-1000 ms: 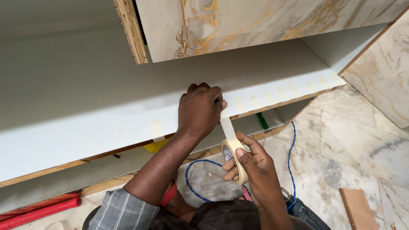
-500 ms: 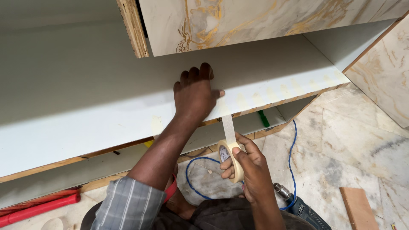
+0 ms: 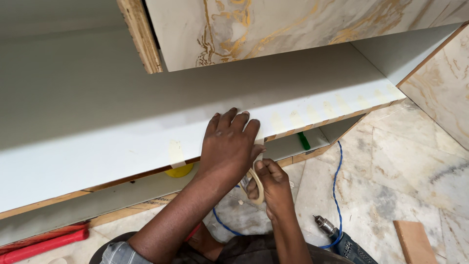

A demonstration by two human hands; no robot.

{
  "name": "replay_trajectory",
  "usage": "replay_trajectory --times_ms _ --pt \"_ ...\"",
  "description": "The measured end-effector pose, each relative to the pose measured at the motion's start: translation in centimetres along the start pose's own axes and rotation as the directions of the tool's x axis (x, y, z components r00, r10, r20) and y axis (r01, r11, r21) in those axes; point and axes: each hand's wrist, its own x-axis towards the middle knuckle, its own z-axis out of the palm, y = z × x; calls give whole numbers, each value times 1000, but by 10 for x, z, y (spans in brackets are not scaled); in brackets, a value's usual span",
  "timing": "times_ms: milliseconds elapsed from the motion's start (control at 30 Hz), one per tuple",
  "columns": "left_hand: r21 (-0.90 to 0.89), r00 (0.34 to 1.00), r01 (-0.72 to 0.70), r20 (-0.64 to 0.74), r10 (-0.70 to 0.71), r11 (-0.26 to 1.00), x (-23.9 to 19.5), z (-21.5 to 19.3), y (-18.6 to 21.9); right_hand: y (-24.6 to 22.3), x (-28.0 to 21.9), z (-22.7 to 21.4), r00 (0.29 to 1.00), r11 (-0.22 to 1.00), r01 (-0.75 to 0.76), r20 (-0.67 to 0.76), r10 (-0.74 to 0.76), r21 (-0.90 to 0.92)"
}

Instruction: The person applies masking tape along the front edge of a white shelf on a cabinet. They repeatedly pull tape from the roll, press it onto the surface, and smooth it down with their fingers.

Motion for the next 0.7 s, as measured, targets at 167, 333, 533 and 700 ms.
replay_trajectory --times_ms 167,333,533,700 --pt "109 993 -74 -86 84 991 -2 19 -5 9 38 9 990 993 95 102 -101 64" --pt "384 938 -146 -239 251 912 0 40 -6 -7 71 23 986 990 141 84 -142 15" --pt "596 904 -174 -218 367 784 4 54 -8 -4 93 25 653 440 746 425 -626 -499" --pt "646 903 -180 -190 385 742 7 52 -6 2 123 15 428 41 837 608 -668 -545"
